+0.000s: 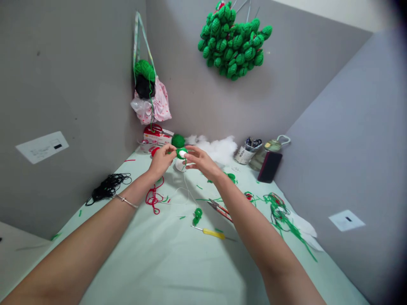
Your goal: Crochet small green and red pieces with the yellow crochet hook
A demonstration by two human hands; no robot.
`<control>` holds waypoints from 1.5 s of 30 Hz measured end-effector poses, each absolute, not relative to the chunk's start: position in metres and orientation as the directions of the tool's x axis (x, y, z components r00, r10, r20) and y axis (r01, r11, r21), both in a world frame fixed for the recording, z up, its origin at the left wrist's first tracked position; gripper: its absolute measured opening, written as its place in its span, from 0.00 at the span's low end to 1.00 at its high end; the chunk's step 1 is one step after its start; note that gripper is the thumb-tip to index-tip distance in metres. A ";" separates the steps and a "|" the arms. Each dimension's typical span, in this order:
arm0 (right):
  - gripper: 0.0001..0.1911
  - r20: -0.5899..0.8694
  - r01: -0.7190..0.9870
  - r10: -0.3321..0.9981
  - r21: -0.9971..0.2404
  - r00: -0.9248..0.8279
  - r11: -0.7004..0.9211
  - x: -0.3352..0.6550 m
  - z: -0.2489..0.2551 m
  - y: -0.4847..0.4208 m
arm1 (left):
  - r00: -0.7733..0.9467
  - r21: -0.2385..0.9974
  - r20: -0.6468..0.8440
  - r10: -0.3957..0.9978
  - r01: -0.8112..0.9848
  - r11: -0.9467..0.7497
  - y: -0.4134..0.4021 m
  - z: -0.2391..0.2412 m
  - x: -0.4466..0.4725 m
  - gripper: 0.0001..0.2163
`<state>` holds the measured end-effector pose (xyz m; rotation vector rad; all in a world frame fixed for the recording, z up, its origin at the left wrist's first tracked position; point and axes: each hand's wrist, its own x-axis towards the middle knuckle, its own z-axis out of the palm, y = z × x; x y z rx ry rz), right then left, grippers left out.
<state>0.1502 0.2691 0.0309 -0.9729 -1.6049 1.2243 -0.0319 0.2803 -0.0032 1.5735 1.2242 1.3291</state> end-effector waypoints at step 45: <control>0.21 0.159 -0.043 0.977 -0.987 -0.143 0.154 0.144 0.014 0.277 | 0.251 0.649 0.588 0.769 0.420 -0.634 0.254 -0.004 -0.039 0.05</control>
